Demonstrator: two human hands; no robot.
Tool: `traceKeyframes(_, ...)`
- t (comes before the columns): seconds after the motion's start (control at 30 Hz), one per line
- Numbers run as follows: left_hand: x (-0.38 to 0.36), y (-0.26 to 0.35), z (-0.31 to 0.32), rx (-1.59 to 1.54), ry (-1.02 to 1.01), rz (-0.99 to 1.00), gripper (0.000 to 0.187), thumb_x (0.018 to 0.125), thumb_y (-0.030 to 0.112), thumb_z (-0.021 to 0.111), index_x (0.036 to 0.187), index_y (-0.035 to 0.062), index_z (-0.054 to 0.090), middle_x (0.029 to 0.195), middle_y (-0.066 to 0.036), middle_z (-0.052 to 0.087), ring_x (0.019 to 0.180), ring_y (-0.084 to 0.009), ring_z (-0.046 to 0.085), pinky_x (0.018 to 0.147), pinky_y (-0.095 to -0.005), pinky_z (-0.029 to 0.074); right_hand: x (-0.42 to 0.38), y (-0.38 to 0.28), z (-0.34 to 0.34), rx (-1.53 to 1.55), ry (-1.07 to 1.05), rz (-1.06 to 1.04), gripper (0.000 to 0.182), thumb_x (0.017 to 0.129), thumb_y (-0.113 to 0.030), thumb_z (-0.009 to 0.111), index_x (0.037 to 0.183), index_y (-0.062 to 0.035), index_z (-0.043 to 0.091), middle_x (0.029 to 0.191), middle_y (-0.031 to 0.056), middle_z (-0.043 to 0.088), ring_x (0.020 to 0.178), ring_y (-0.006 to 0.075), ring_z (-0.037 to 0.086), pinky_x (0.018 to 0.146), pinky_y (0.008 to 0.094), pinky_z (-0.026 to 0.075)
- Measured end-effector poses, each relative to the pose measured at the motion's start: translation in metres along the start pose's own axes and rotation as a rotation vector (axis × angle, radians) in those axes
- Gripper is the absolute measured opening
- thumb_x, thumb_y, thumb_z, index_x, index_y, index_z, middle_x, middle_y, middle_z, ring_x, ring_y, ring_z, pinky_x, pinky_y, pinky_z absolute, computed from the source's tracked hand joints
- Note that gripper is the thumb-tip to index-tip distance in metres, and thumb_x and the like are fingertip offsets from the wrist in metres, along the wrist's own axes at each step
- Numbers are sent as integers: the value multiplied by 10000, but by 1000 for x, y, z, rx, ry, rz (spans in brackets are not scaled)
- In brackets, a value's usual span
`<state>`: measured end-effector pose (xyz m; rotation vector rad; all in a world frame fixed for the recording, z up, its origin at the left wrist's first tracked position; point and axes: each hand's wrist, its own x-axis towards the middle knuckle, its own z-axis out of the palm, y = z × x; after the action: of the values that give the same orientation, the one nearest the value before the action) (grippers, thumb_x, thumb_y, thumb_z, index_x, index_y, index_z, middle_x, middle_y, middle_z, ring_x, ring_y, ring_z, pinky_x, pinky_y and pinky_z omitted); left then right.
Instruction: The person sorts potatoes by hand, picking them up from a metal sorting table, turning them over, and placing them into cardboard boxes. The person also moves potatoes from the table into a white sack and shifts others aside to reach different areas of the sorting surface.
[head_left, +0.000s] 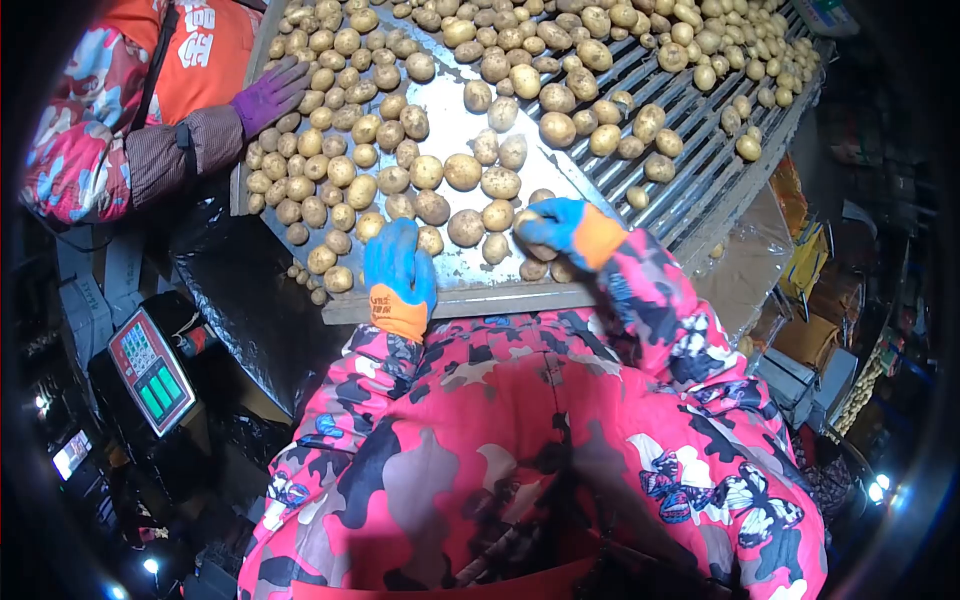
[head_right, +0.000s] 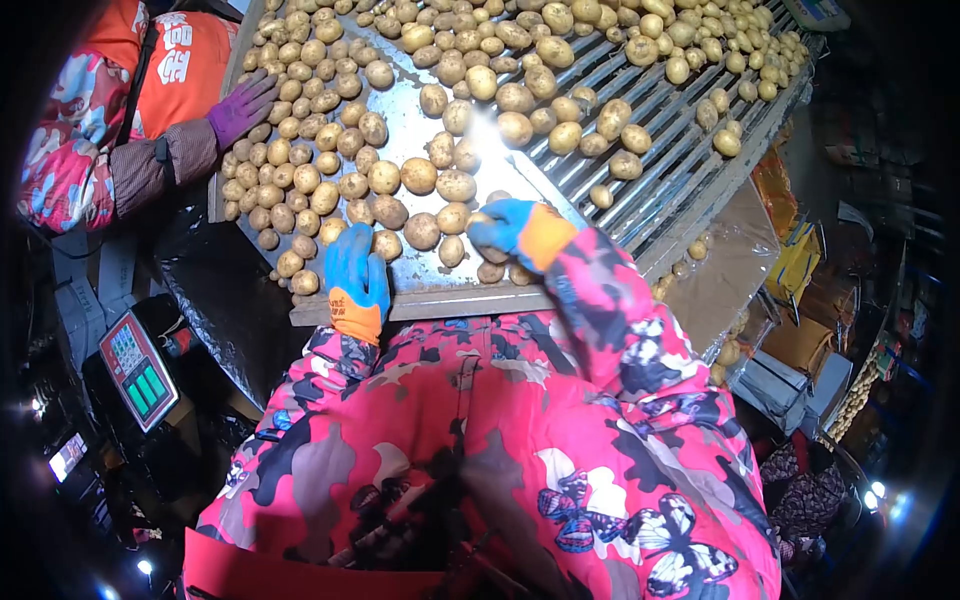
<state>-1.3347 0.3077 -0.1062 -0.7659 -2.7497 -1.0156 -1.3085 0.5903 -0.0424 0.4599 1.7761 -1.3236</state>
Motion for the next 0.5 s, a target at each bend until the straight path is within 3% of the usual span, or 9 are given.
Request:
traceKeyframes(0.03, 0, -2, 1, -4, 15, 8, 341, 868, 89, 561, 1196, -3, 567, 1190, -226, 579, 1085, -411, 543, 947, -483, 421, 22, 35, 5, 413, -15, -472, 460, 907, -517, 537, 977, -74, 639, 732, 13, 554, 703, 83, 517, 572, 257, 393)
traceKeyframes(0.13, 1, 0, 0, 34, -51, -19, 345, 868, 88, 558, 1201, -2, 565, 1191, -227, 579, 1091, -411, 539, 950, -488, 418, -17, 27, 7, 1109, 31, -358, 665, 929, -579, 468, 1352, -66, 444, 1115, 151, 624, 959, 231, 652, 785, 351, 551)
traceKeyframes(0.17, 1, 0, 0, 29, -64, -28, 350, 870, 91, 558, 1207, -1, 561, 1198, -224, 577, 1103, -410, 535, 955, -488, 414, -7, 43, -4, 1158, -153, -452, 876, 863, -703, 452, 1460, -87, 276, 1292, 208, 538, 1107, 321, 609, 901, 444, 537)
traceKeyframes(0.27, 1, -1, 1, 48, -47, 15, 347, 873, 93, 558, 1206, -3, 561, 1203, -220, 577, 1109, -411, 533, 959, -487, 411, -9, 40, -4, 1261, -169, -494, 955, 806, -771, 456, 1454, -88, 293, 1272, 216, 550, 1099, 334, 609, 873, 443, 545)
traceKeyframes(0.3, 3, -1, 4, 62, 18, 75, 323, 823, 64, 563, 1135, -17, 565, 1142, -213, 577, 1052, -398, 534, 905, -486, 412, -10, 40, -4, 1289, -182, -489, 985, 783, -806, 433, 1451, -93, 306, 1273, 211, 550, 1104, 337, 604, 878, 456, 541)
traceKeyframes(0.43, 2, 0, 5, 75, 2, 90, 330, 823, 60, 565, 1144, -15, 564, 1150, -215, 576, 1059, -402, 536, 912, -488, 412, -20, 42, -2, 1361, -189, -505, 943, 795, -801, 421, 1422, -99, 360, 1262, 203, 559, 1089, 332, 609, 875, 458, 535)
traceKeyframes(0.5, 0, -1, 6, 78, 29, 106, 324, 827, 67, 561, 1140, -13, 568, 1146, -216, 577, 1058, -403, 537, 915, -489, 407, -28, 48, 2, 1351, -46, -454, 910, 811, -786, 419, 1377, -73, 410, 1265, 206, 562, 1092, 347, 606, 868, 447, 525)
